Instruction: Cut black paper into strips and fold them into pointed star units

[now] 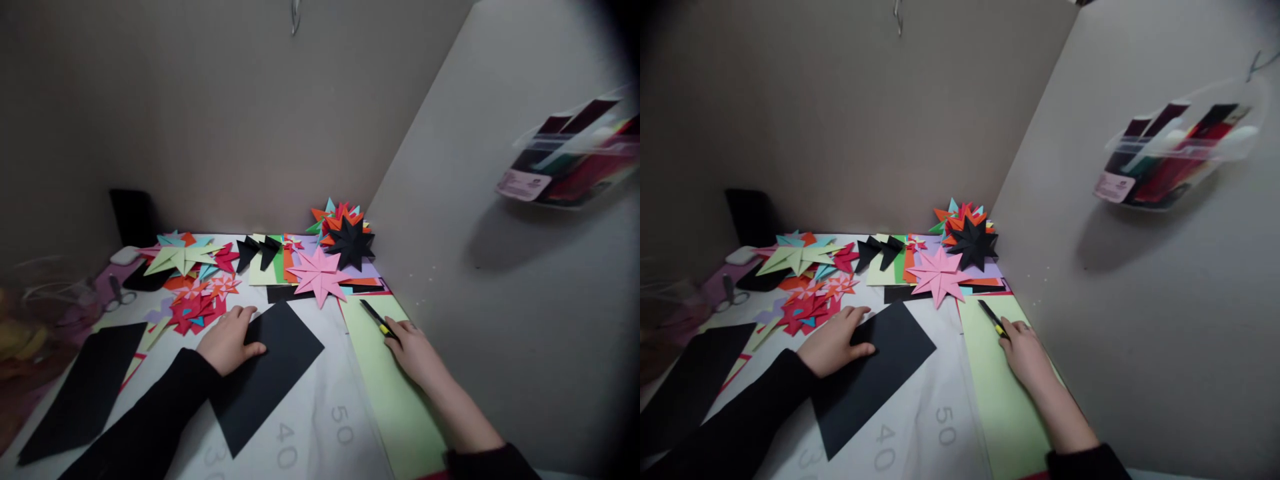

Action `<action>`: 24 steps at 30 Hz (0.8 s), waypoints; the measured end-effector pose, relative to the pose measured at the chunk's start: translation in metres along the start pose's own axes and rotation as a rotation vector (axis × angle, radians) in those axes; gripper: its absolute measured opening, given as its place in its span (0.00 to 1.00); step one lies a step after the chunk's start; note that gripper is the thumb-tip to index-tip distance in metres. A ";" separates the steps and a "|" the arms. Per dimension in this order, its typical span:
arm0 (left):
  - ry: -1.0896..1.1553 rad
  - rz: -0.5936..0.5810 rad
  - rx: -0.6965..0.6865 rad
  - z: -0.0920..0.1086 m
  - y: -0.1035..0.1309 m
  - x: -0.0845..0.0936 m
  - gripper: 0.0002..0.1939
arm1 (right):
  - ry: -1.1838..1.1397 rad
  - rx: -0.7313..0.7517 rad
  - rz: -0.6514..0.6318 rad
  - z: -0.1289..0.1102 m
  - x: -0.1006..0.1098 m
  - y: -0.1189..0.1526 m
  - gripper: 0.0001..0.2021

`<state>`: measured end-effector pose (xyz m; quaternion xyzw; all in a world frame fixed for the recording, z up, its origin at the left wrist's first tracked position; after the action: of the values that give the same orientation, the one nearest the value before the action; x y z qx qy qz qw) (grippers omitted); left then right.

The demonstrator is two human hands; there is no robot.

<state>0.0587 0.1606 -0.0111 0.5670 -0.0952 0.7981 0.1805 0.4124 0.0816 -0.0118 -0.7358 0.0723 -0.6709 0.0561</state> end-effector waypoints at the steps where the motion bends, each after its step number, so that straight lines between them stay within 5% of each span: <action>1: 0.015 -0.037 0.021 -0.005 0.000 -0.004 0.30 | -0.018 0.010 -0.045 -0.003 -0.004 -0.001 0.19; 5: 0.117 -0.130 0.094 -0.023 -0.001 -0.017 0.21 | -0.144 0.104 -0.142 -0.041 0.004 -0.005 0.22; 9: 0.274 -0.174 0.065 -0.025 -0.003 -0.009 0.05 | -0.397 0.244 -0.155 -0.090 0.020 -0.017 0.22; 12: 0.599 -0.160 0.097 -0.024 -0.002 0.010 0.11 | -0.697 0.134 -0.106 -0.102 0.014 -0.032 0.21; 18: 1.360 0.168 0.326 -0.039 0.004 0.026 0.20 | -1.471 -0.055 -0.181 -0.142 -0.032 -0.042 0.28; 21: 1.481 0.179 0.358 -0.037 0.004 0.014 0.22 | -1.633 -0.074 -0.257 -0.165 -0.045 -0.039 0.28; 24: 1.391 0.071 0.292 -0.026 0.002 0.010 0.20 | -1.641 -0.132 -0.292 -0.169 -0.055 -0.036 0.22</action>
<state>0.0327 0.1696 -0.0102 -0.0590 0.1319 0.9849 0.0956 0.2402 0.1290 -0.0434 -0.9946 -0.0483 0.0830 -0.0396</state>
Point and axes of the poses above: each hand's wrist, its own y-axis away from the middle knuckle, its own x-axis out of the back of the hand, z = x × y, the point moved 9 cm from there along -y, towards the middle knuckle, and after that the axes turned 2 degrees about x, right-handed, at the moved point
